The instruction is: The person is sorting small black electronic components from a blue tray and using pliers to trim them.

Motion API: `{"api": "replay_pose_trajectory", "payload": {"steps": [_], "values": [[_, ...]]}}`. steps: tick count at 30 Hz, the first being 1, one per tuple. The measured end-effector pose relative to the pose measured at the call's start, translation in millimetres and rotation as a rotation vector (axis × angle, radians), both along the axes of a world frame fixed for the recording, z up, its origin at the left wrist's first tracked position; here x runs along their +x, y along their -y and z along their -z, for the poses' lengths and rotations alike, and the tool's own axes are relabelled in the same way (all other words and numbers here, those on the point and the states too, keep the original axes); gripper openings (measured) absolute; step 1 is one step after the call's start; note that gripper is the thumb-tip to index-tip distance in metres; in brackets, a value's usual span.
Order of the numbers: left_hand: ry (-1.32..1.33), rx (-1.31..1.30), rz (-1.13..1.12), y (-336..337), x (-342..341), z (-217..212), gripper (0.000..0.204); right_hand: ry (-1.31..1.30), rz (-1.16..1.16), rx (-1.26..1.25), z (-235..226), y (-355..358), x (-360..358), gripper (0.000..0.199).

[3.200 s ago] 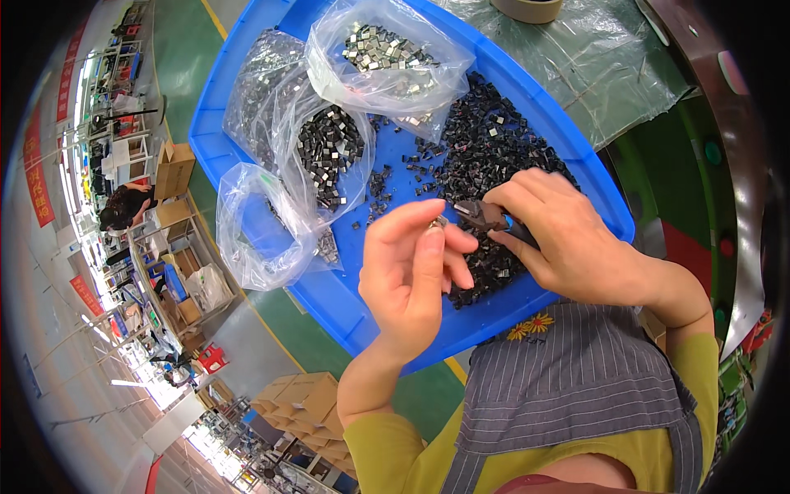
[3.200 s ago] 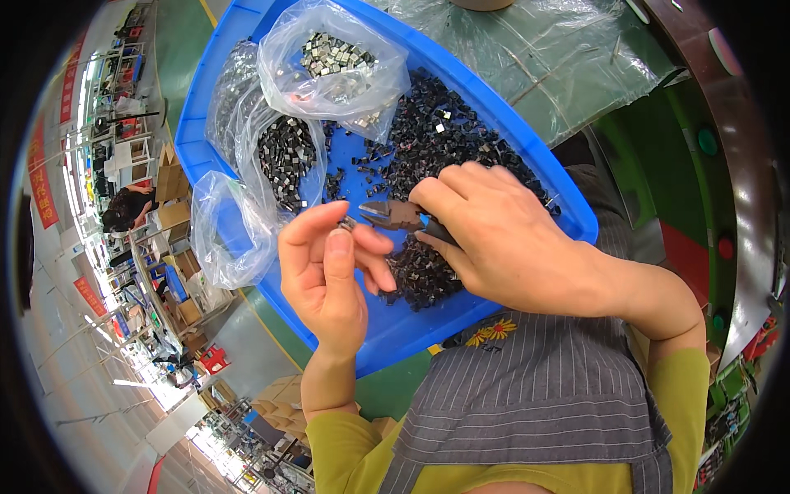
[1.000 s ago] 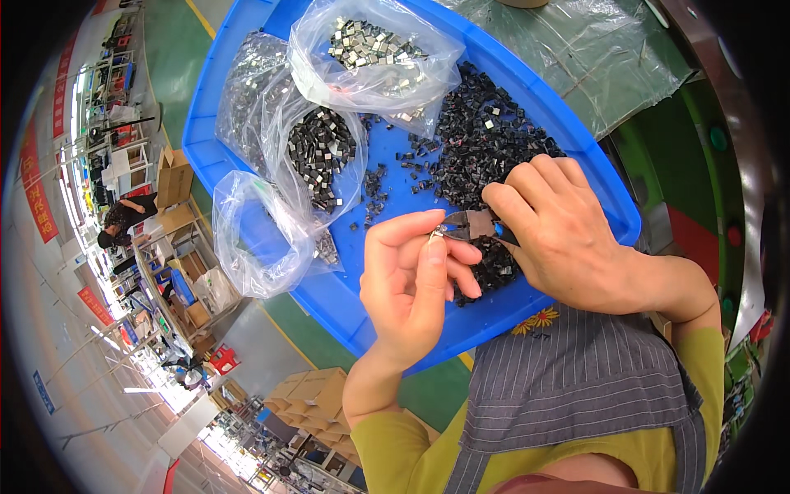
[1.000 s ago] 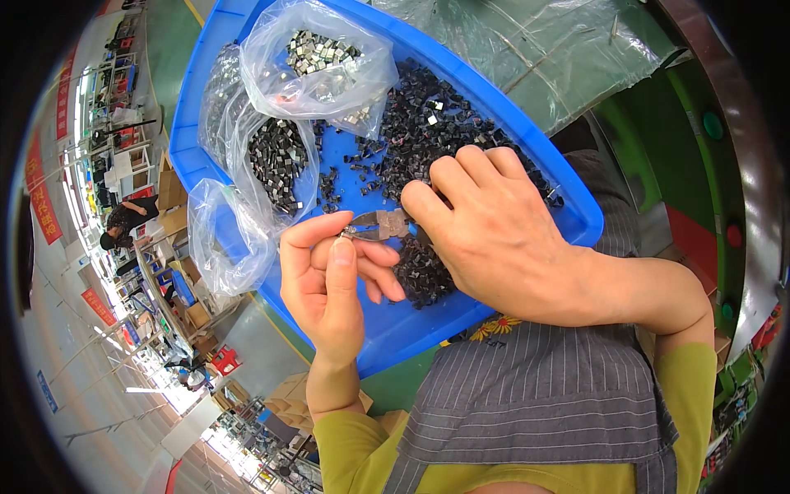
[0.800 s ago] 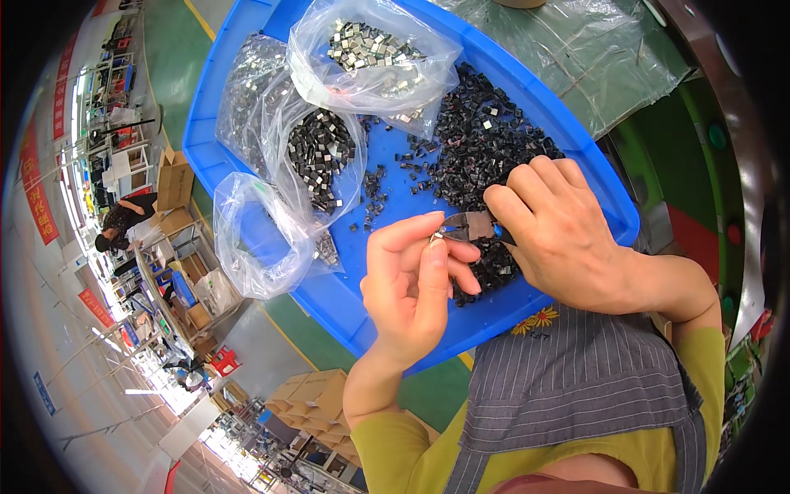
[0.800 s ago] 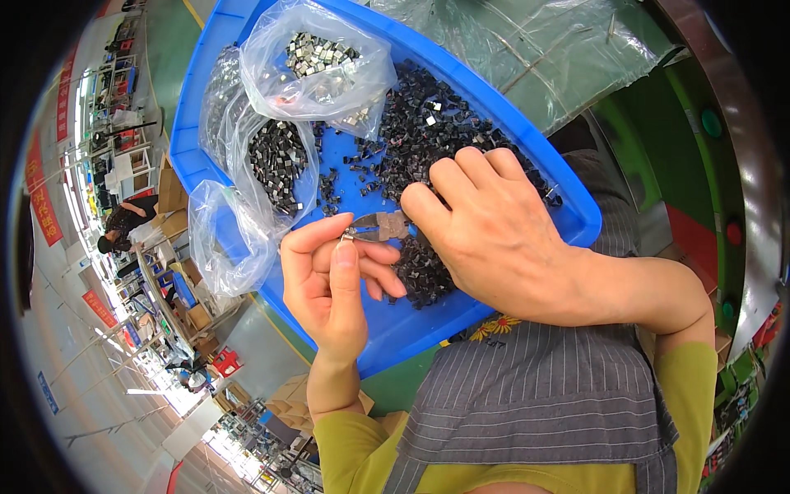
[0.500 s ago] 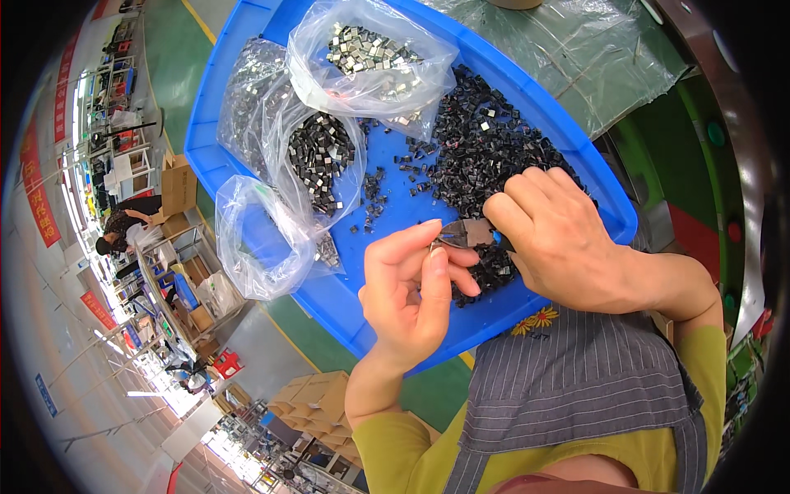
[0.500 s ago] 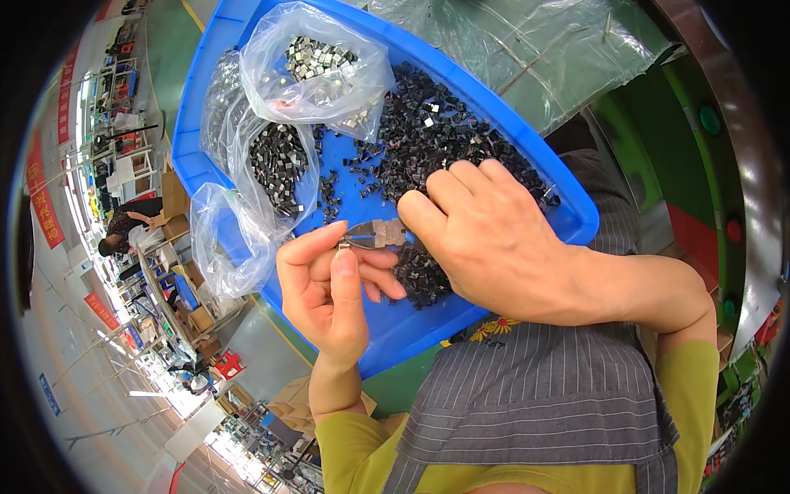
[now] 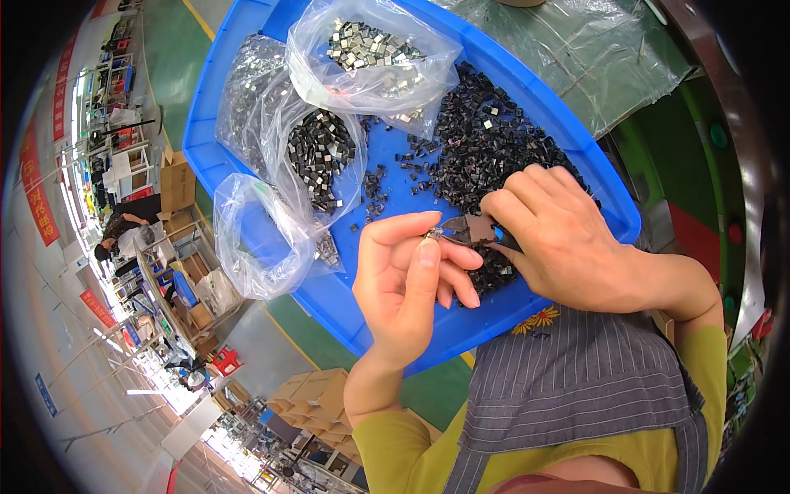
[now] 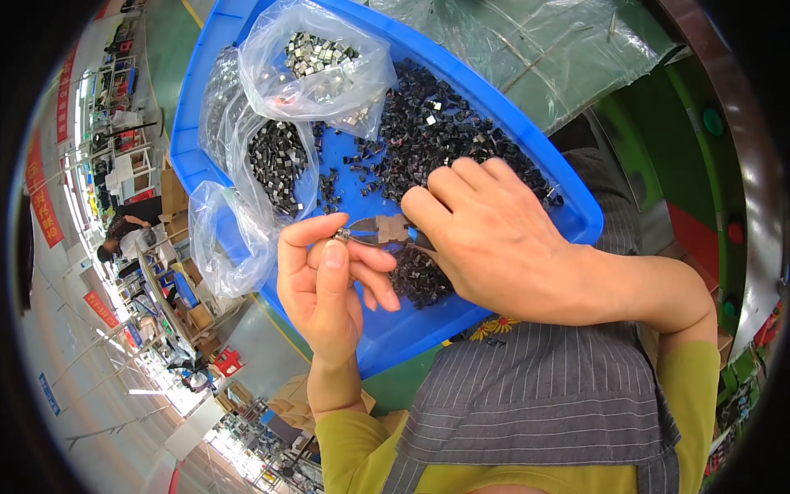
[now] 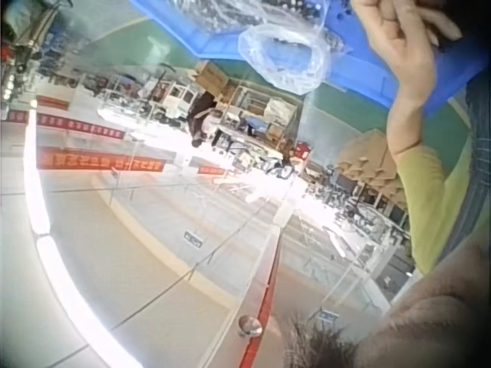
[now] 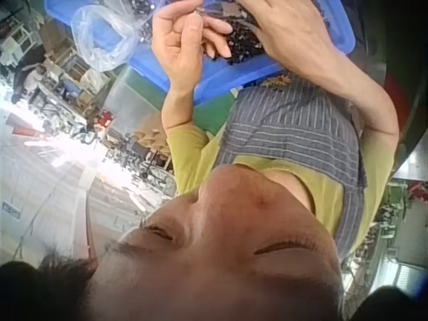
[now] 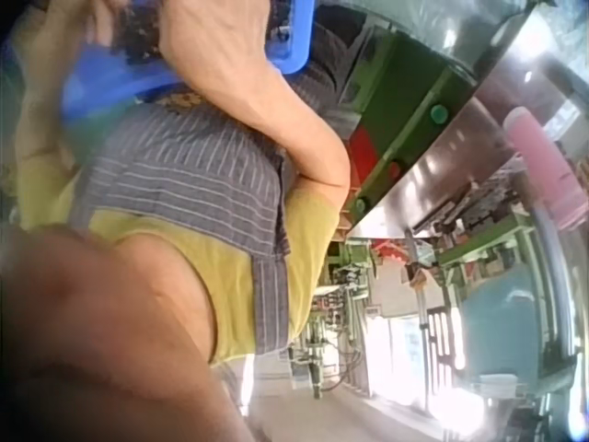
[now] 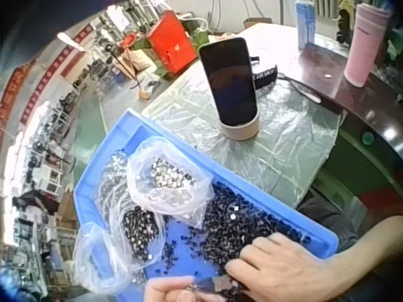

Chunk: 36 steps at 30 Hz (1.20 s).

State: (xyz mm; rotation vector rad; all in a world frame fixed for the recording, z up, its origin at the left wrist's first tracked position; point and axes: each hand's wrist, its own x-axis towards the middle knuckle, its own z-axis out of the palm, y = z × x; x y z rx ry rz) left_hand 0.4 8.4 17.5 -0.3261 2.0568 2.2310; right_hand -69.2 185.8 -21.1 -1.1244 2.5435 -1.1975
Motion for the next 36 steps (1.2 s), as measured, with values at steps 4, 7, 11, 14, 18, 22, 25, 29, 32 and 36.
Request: {"api": "replay_pose_trajectory", "payload": {"steps": [4, 7, 11, 14, 18, 22, 25, 29, 32, 36], "values": [[0.003, -0.078, 0.010, -2, 2, 0, 0.023, -0.148, 0.078, 0.030, 2, 3, 0, 0.018], [-0.044, -0.137, 0.012, -3, 3, 2, 0.024, -0.148, 0.070, 0.067, 2, 2, 1, 0.040], [-0.123, -0.210, 0.028, -5, 4, 7, 0.025, -0.226, 0.096, 0.085, 3, 4, 1, 0.014], [-0.136, -0.237, 0.032, -6, 4, 8, 0.025, -0.216, 0.077, 0.100, 3, 2, 1, 0.013], [-0.158, -0.232, 0.036, -5, 4, 7, 0.025, -0.155, 0.039, 0.071, 2, 1, 1, 0.015], [-0.118, -0.195, 0.043, 0, 1, 0, 0.024, 0.018, -0.042, 0.002, -3, -2, -2, 0.017], [-0.042, -0.114, -0.006, 0, -1, -8, 0.021, 0.296, -0.206, -0.046, -5, -4, -8, 0.022], [0.044, -0.111, 0.037, 9, -2, -14, 0.017, 0.583, -0.345, -0.034, -14, -6, -13, 0.026], [0.062, -0.114, 0.076, 11, -3, -14, 0.018, 0.647, -0.369, -0.010, -16, -5, -14, 0.026], [0.062, -0.067, 0.029, 5, -3, -11, 0.019, 0.666, -0.360, -0.012, -17, -6, -14, 0.026]]}}
